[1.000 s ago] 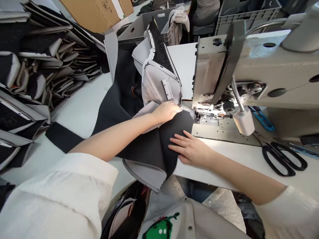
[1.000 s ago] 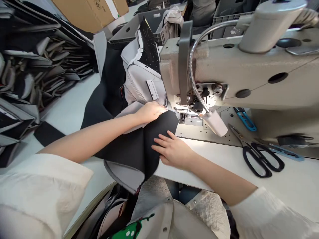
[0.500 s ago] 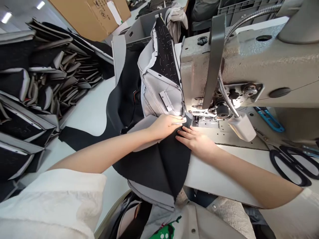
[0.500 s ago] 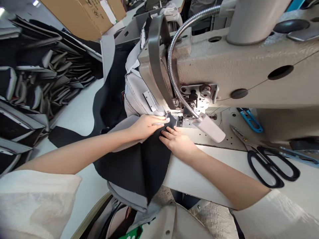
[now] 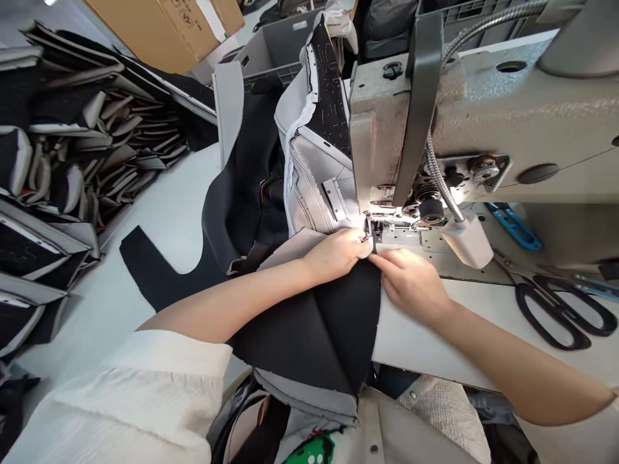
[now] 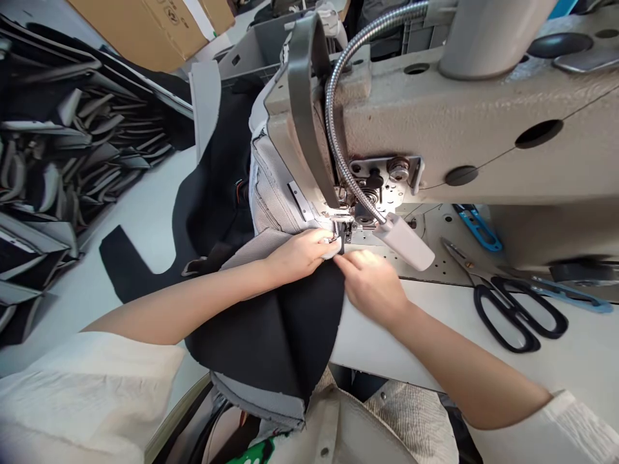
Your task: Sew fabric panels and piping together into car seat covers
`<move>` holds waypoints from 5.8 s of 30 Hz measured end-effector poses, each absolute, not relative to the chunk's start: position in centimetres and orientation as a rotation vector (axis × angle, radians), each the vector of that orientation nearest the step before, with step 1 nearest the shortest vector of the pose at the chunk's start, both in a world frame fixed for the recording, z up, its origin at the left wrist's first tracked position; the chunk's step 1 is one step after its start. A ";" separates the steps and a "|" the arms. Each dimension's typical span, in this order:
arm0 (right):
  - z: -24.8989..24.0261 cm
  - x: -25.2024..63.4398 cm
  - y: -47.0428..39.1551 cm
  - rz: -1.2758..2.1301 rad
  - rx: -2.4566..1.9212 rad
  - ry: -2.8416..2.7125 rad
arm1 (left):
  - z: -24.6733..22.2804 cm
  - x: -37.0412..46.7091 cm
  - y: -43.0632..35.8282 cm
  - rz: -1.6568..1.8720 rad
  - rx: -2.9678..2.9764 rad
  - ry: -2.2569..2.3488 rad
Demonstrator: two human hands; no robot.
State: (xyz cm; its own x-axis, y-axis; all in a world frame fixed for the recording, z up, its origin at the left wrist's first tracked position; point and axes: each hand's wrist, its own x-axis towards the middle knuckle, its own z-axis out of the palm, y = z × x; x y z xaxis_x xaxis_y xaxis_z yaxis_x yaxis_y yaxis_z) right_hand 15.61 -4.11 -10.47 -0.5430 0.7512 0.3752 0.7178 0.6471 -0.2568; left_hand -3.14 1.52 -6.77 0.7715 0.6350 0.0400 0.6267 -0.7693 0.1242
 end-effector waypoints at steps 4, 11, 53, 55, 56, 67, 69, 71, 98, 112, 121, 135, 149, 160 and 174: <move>-10.9 15.4 -2.6 0.094 -1.410 -2.321 | -6.7 -3.3 1.3 0.105 2.881 1.020; -10.9 14.6 -2.0 -0.063 -1.482 -2.402 | -7.7 -3.3 0.9 -0.011 3.076 1.023; -9.3 12.6 0.4 0.488 -1.811 -2.111 | -8.0 -4.7 0.6 0.221 3.134 0.929; -9.4 12.4 0.4 0.459 -1.835 -2.138 | -8.0 -4.6 0.5 0.205 3.160 0.944; -9.3 12.3 0.5 0.456 -1.847 -2.151 | -7.9 -4.6 0.5 0.194 3.162 0.950; -9.0 16.7 -3.8 0.342 -1.188 -2.555 | -6.2 -3.7 1.2 -0.130 3.016 1.019; -8.9 17.7 -5.0 0.403 -0.919 -2.725 | -6.3 -3.7 1.2 -0.124 3.022 1.018; -9.0 17.7 -5.6 0.407 -0.768 -2.814 | -6.4 -3.7 1.2 -0.107 3.021 1.026; -10.9 16.8 -1.9 0.175 -1.410 -2.359 | -6.0 -3.2 3.0 0.006 2.917 0.893; -9.3 15.0 -0.8 0.386 -1.619 -2.353 | -7.2 -3.2 2.2 0.271 2.905 1.005; -9.5 13.5 -0.2 0.525 -1.789 -1.930 | -8.0 -3.2 1.5 0.198 3.133 0.909; -9.4 13.2 0.2 0.379 -1.880 -2.063 | -7.0 -2.6 0.2 0.039 3.234 1.161; -9.6 15.8 -1.6 0.327 -1.538 -2.235 | -6.4 -1.8 2.2 -0.134 2.922 1.072; -9.5 18.1 -4.9 0.162 -0.572 -2.755 | -6.5 -1.9 2.4 0.020 2.821 1.075; -10.3 17.3 -4.2 -0.045 -0.665 -2.607 | -7.7 -1.1 1.7 0.065 3.234 1.152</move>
